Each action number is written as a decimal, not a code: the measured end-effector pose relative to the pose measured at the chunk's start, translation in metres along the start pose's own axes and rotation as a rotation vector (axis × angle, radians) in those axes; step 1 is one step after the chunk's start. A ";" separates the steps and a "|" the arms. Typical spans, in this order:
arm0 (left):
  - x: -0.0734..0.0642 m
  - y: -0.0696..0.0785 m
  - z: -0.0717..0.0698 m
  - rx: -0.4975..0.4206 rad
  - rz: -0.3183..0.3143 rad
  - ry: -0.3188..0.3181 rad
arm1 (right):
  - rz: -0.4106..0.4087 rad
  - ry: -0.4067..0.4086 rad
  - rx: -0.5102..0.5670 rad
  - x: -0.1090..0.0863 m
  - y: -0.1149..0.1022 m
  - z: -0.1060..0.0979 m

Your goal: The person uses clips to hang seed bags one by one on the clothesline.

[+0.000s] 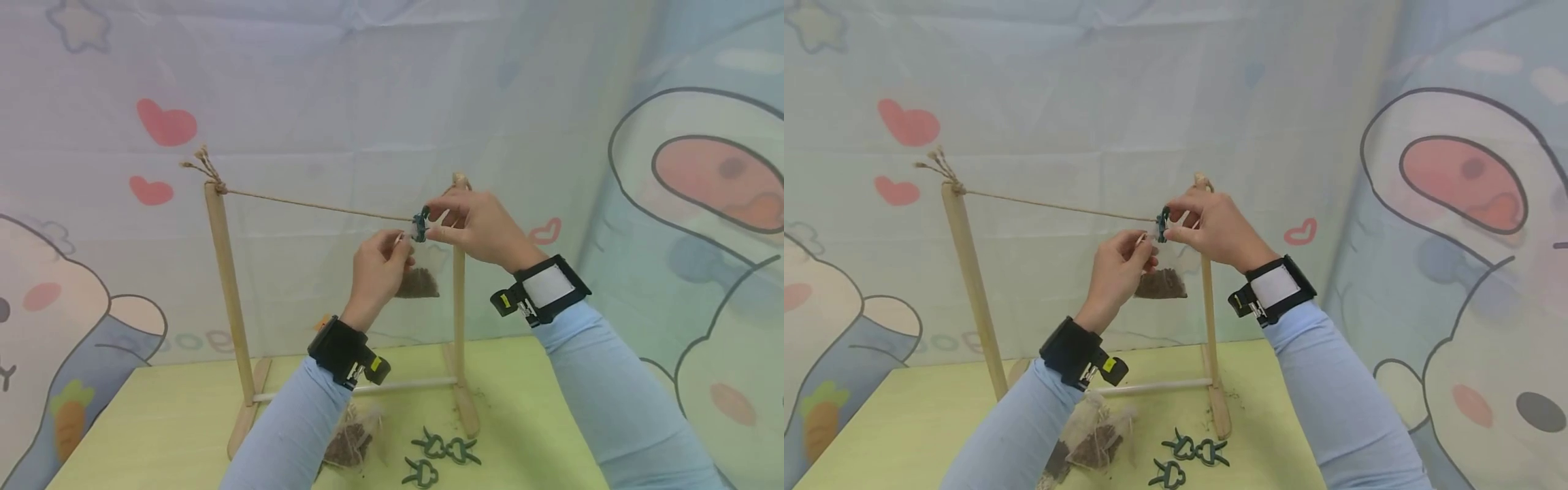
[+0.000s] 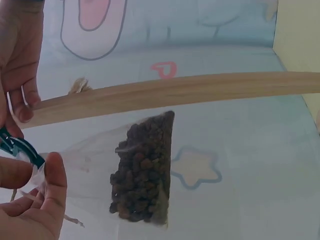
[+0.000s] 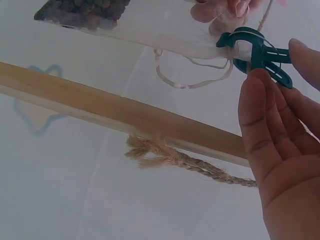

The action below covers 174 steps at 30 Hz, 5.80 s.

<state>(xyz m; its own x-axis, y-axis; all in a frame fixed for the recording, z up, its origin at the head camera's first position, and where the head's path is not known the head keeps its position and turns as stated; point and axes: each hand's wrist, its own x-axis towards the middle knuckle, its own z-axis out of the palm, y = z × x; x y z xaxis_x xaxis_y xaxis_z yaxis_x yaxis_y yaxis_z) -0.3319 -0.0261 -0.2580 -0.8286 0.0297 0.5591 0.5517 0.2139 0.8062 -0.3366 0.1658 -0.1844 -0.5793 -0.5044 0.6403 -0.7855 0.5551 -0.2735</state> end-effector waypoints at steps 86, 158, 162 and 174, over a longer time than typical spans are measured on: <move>-0.202 -0.103 -0.010 0.590 0.013 -0.378 | 0.500 -0.304 0.069 -0.226 0.010 0.149; -0.184 -0.171 -0.024 0.696 -0.170 -0.442 | 0.354 0.400 0.380 -0.210 0.000 0.199; -0.185 -0.172 -0.022 0.723 -0.155 -0.422 | 0.384 0.376 0.382 -0.209 0.001 0.198; -0.189 -0.168 -0.027 0.689 -0.104 -0.499 | 0.365 0.348 0.375 -0.207 0.001 0.195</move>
<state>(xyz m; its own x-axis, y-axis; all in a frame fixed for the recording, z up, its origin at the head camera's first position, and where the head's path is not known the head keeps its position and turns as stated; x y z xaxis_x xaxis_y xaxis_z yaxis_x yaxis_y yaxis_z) -0.2657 -0.0935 -0.4936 -0.9059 0.3691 0.2077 0.4235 0.7799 0.4609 -0.2600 0.1416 -0.4575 -0.7698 -0.0463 0.6366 -0.6096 0.3493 -0.7116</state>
